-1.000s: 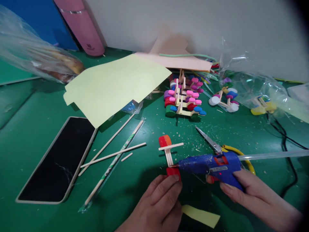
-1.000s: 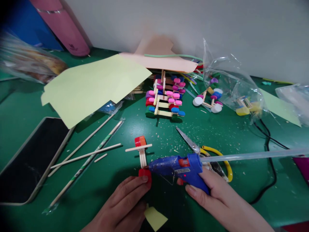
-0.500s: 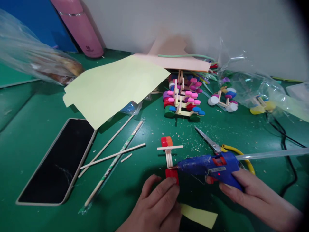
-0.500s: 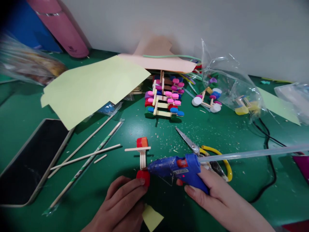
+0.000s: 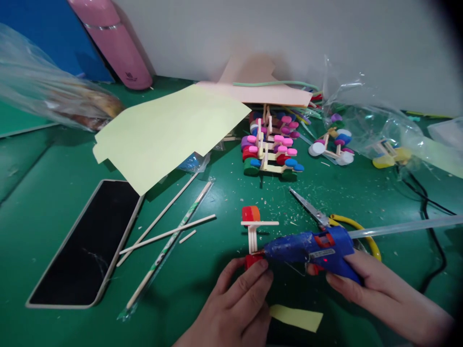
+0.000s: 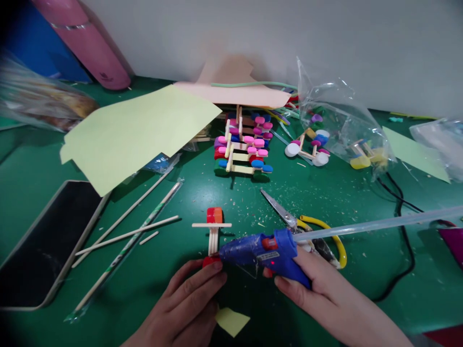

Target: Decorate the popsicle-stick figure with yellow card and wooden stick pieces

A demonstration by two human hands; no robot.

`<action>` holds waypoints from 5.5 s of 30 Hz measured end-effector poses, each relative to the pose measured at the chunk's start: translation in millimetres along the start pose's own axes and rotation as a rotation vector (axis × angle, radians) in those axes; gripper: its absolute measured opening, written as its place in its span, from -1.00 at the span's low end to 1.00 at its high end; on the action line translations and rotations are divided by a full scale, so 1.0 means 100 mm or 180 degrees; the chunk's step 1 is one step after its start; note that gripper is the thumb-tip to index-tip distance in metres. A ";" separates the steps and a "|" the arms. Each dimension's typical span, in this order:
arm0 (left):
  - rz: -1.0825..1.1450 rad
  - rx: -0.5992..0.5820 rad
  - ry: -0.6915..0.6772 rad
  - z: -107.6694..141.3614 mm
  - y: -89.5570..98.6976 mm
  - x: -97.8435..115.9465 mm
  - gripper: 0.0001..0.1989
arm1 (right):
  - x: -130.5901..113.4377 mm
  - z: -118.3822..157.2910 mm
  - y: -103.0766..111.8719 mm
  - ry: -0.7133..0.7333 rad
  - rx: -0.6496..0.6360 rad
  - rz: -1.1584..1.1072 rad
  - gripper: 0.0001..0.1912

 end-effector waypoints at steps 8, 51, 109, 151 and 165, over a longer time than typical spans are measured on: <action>-0.0123 -0.0390 0.0171 -0.08 0.13 0.06 -0.84 | 0.07 0.05 -0.04 -0.0025 -0.0058 -0.0090 -0.74; -0.0378 -0.0038 -0.0225 -0.03 0.07 0.03 -0.79 | 0.00 0.05 -0.02 -0.0268 0.0092 -0.0385 -0.70; -0.0423 -0.0047 -0.0266 0.00 0.08 0.01 -0.80 | -0.12 -0.04 -0.06 -0.0113 0.0294 -0.0382 -0.75; -0.0431 -0.0295 -0.0053 -0.05 0.12 0.05 -0.83 | 0.00 0.03 -0.05 -0.0291 0.0266 -0.0303 -0.76; -0.0383 0.0006 -0.0299 -0.02 0.10 0.02 -0.79 | -0.08 -0.07 -0.05 -0.0091 0.0467 0.0037 -0.73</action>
Point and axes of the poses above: each hand's wrist, its own z-axis away from the middle knuckle, its own y-axis out of the back of the hand, x = y × z, the point moved 4 cm from there along -z, towards the middle knuckle, and after that the axes turned 11 degrees about y, right-handed, at the moved point
